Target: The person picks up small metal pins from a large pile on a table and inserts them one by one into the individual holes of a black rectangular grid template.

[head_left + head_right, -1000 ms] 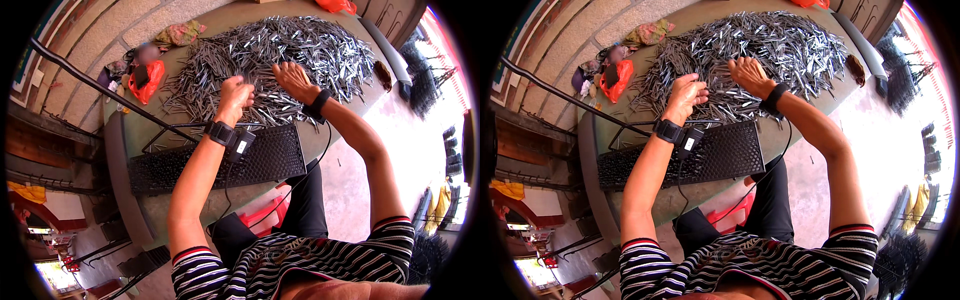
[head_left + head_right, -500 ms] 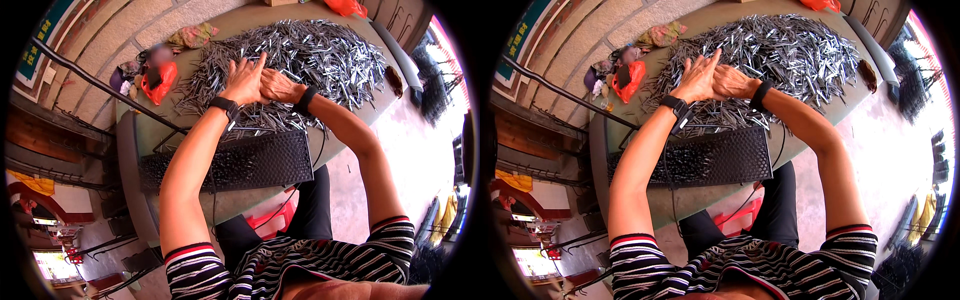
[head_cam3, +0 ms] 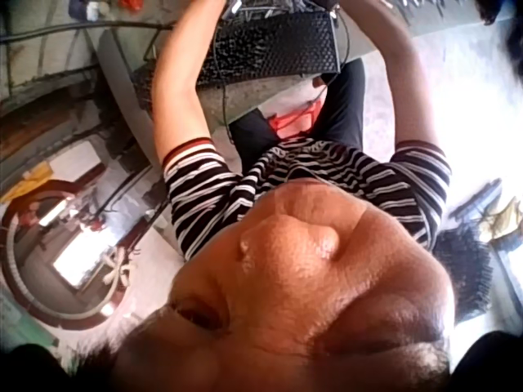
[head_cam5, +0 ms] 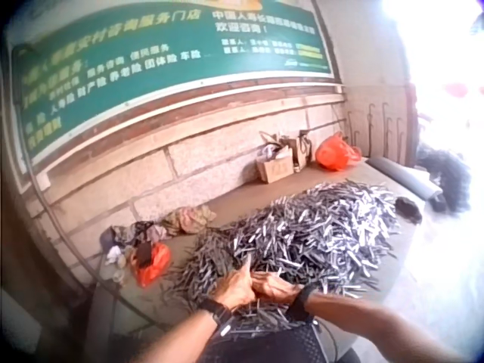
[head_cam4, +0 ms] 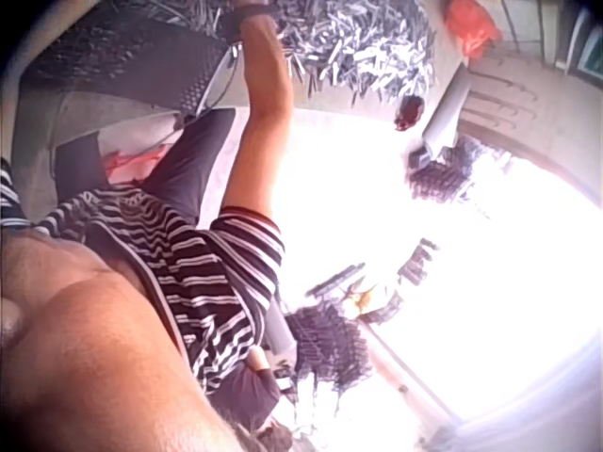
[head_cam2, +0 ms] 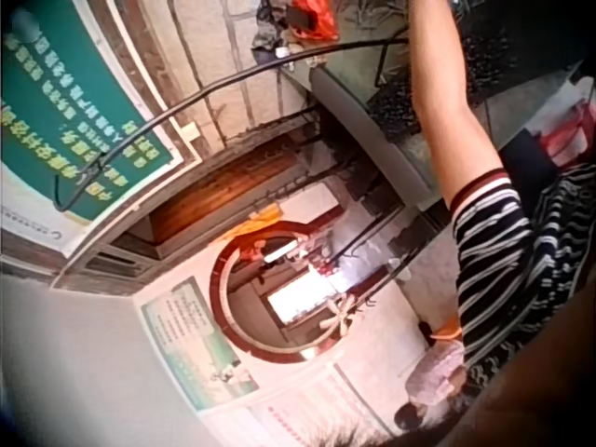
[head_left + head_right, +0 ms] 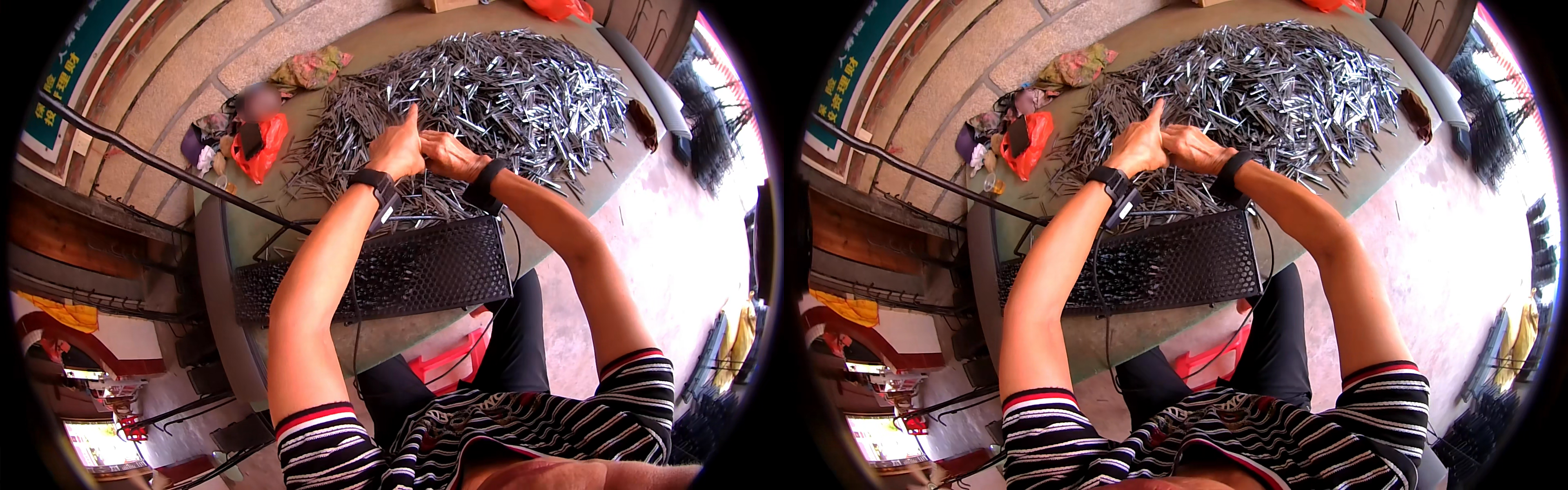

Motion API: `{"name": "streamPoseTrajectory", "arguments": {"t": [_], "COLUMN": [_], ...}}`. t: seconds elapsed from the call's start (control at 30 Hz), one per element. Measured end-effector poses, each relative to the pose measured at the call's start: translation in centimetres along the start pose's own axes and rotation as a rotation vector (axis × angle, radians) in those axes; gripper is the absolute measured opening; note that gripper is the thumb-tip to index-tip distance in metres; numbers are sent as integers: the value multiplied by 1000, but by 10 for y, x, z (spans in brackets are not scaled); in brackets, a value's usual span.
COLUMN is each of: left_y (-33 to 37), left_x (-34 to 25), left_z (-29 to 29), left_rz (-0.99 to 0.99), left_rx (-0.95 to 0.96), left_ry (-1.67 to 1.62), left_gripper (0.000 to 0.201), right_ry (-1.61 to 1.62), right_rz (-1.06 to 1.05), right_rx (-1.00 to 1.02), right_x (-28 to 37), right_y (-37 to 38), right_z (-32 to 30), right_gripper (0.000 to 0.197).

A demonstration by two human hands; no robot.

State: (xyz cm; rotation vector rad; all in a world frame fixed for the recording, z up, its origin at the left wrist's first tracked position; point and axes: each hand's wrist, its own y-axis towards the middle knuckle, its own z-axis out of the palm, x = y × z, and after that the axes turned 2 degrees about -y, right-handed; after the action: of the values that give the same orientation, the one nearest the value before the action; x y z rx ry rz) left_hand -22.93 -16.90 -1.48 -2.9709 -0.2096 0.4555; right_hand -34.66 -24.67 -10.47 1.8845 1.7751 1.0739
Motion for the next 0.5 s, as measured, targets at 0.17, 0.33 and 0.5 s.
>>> {"name": "streamPoseTrajectory", "arguments": {"t": [0.17,0.33,0.5], "left_y": [2,14,8], "left_x": [4,31,27], "left_z": [7,39,22], "left_rz": [-233,-237,-475], "left_rx": [38,-69,-78], "left_ry": [-89,-651,-1388], "left_gripper": [48,17,11], "right_ry": [-4,-451,-368], "right_rz": [229,197,545], "right_rx": [-22,98,99], "right_x": [6,0,4], "right_y": [2,5,-6], "right_z": [-14,-23,-47], "right_gripper": [41,68,57]}}
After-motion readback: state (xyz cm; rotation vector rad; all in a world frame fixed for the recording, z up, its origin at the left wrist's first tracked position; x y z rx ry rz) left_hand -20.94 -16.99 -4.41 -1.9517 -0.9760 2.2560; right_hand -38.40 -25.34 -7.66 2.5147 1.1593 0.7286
